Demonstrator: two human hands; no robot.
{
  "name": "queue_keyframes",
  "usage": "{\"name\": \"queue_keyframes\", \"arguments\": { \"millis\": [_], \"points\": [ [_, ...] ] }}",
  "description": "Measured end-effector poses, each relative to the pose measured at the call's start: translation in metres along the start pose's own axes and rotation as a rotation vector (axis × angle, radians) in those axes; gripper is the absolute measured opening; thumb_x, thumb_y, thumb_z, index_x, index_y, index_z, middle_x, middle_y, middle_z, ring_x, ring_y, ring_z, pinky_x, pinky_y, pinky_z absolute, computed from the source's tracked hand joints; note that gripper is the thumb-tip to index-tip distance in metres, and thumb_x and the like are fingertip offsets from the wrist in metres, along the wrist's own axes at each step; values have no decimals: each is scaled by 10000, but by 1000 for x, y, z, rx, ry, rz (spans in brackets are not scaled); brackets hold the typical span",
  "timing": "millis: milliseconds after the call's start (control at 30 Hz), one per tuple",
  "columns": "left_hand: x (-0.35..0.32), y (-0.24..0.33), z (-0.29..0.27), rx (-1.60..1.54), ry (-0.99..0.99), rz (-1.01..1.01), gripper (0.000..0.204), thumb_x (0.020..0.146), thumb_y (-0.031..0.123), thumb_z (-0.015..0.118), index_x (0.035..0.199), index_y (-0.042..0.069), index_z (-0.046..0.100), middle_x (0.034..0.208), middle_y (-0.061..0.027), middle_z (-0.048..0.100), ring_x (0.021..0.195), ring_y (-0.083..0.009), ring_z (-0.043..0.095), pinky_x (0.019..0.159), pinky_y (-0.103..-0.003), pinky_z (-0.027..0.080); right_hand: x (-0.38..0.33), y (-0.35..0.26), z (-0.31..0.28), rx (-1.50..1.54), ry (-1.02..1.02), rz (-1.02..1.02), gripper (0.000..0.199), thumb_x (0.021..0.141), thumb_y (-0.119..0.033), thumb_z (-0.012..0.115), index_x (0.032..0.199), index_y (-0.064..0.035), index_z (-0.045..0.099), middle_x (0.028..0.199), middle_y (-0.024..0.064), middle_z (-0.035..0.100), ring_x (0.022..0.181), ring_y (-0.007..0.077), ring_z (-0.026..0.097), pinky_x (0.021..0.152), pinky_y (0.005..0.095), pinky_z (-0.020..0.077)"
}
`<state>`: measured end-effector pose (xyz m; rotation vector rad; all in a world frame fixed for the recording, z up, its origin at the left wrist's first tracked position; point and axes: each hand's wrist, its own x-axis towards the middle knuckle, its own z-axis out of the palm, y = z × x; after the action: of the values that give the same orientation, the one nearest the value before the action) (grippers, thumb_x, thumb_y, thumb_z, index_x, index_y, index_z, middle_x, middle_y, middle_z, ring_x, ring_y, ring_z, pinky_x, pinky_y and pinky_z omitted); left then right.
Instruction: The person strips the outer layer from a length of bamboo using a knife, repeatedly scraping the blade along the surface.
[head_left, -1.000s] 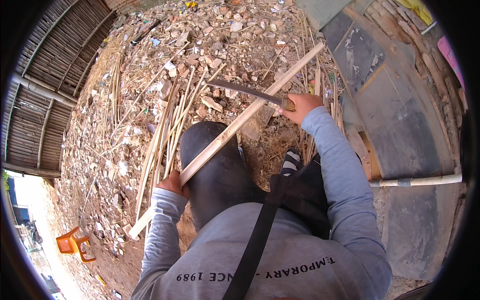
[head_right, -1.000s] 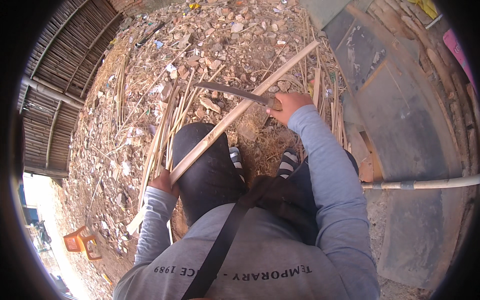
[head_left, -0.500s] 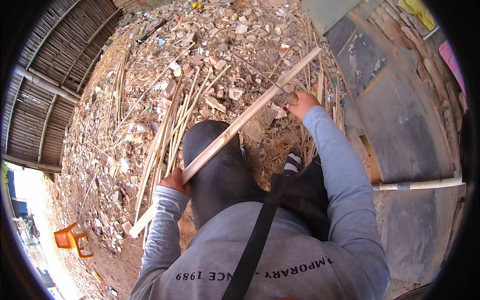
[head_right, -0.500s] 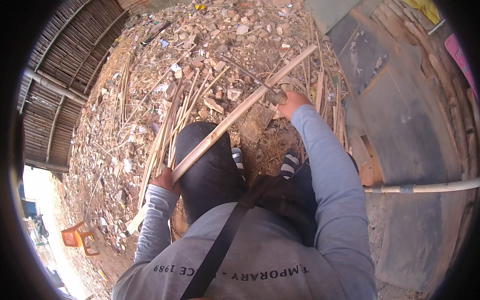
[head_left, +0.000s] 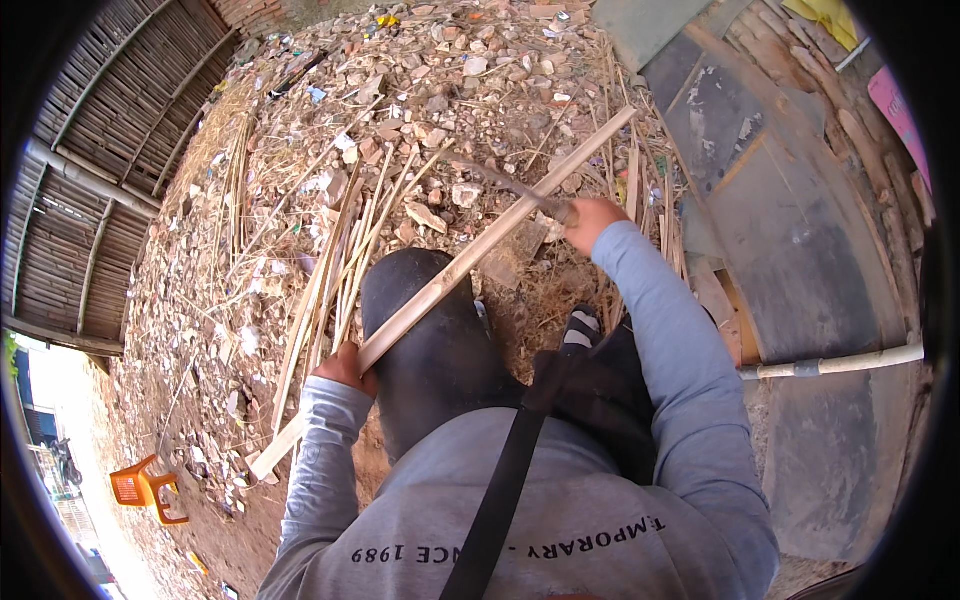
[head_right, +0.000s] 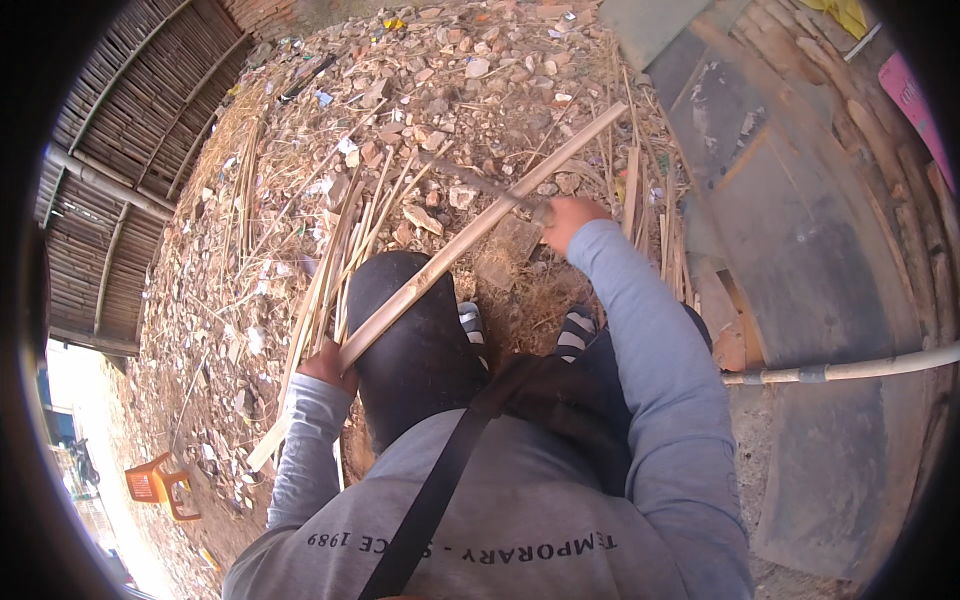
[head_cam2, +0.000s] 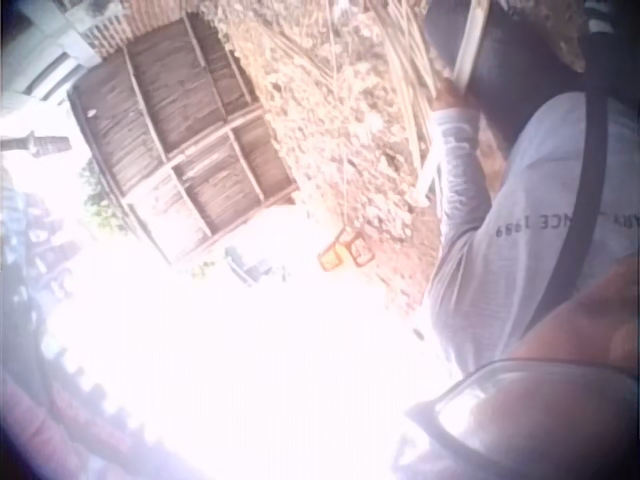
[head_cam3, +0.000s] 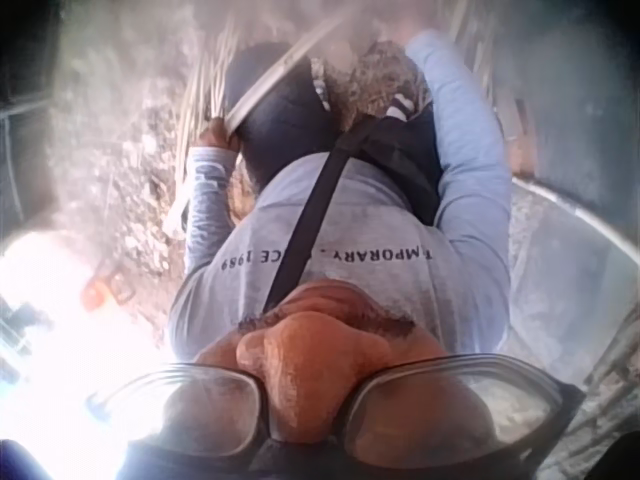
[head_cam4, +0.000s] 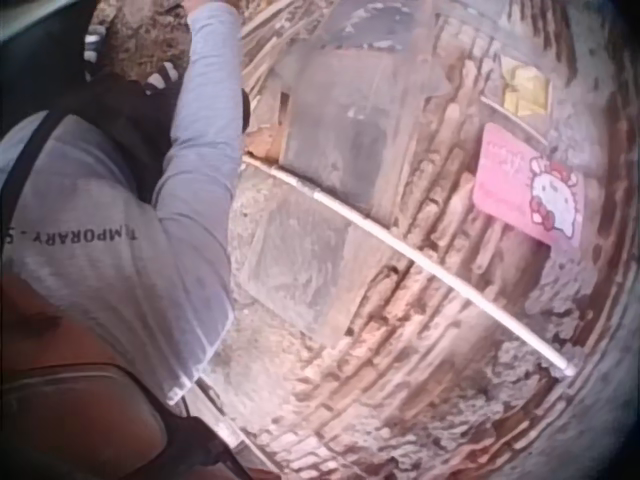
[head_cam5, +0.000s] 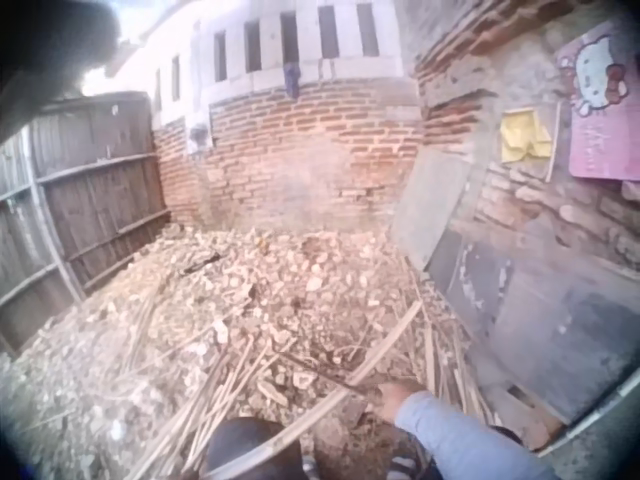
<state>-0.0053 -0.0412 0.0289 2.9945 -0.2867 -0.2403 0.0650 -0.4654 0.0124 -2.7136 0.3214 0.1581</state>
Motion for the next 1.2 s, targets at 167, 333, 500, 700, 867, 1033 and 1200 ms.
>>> {"name": "queue_keyframes", "arguments": {
  "millis": [167, 333, 500, 700, 867, 1033, 1200],
  "points": [
    [-7, -16, 11, -13, 65, 26, 261, 754, 183, 637, 953, 73, 509, 698, -208, 624, 643, -420, 625, 589, -516, 512, -21, -45, -1, -44, -181, -102, 222, 797, -281, 632, 899, -83, 637, 805, 149, 663, 792, 326, 655, 786, 428, 519],
    [-2, -5, 8, 2, 48, 11, 273, 753, 175, 631, 972, 73, 504, 705, -216, 623, 654, -427, 624, 594, -522, 511, 14, 15, 8, 58, 37, 64, 294, 809, -302, 618, 979, -66, 663, 965, 178, 677, 908, 345, 650, 863, 421, 504],
    [-7, -6, 2, 37, 59, -15, 244, 756, 155, 620, 958, 76, 508, 703, -213, 625, 656, -427, 625, 599, -523, 510, -7, -23, 11, 26, -100, -83, 255, 774, -231, 627, 970, -70, 657, 903, 174, 673, 870, 346, 648, 819, 415, 512],
    [1, -5, 10, 34, 119, 59, 172, 767, 108, 596, 917, 87, 513, 679, -206, 616, 637, -427, 621, 588, -530, 501, 14, 27, 23, 64, 36, 73, 258, 781, -252, 604, 981, -100, 666, 944, 169, 679, 893, 349, 650, 838, 435, 504],
    [-8, -18, 11, 34, 130, -23, 165, 777, 125, 593, 918, 93, 513, 694, -212, 620, 638, -436, 615, 584, -530, 502, -9, -27, 5, -62, -105, -144, 273, 803, -256, 589, 986, -64, 655, 941, 203, 668, 878, 370, 644, 826, 435, 507],
    [5, -6, 7, 20, 96, 43, 188, 774, 130, 599, 938, 85, 517, 712, -220, 620, 660, -430, 622, 591, -523, 505, 22, 43, 3, 161, 52, 242, 283, 745, -225, 643, 996, -95, 661, 866, 197, 665, 825, 344, 648, 764, 417, 516],
    [0, -9, 3, 21, 68, 38, 183, 780, 134, 592, 934, 70, 515, 706, -217, 618, 663, -433, 619, 608, -527, 500, -4, -5, 5, 26, -66, -16, 279, 779, -253, 613, 988, -71, 652, 901, 193, 668, 866, 363, 640, 805, 417, 509]
  ]
}}
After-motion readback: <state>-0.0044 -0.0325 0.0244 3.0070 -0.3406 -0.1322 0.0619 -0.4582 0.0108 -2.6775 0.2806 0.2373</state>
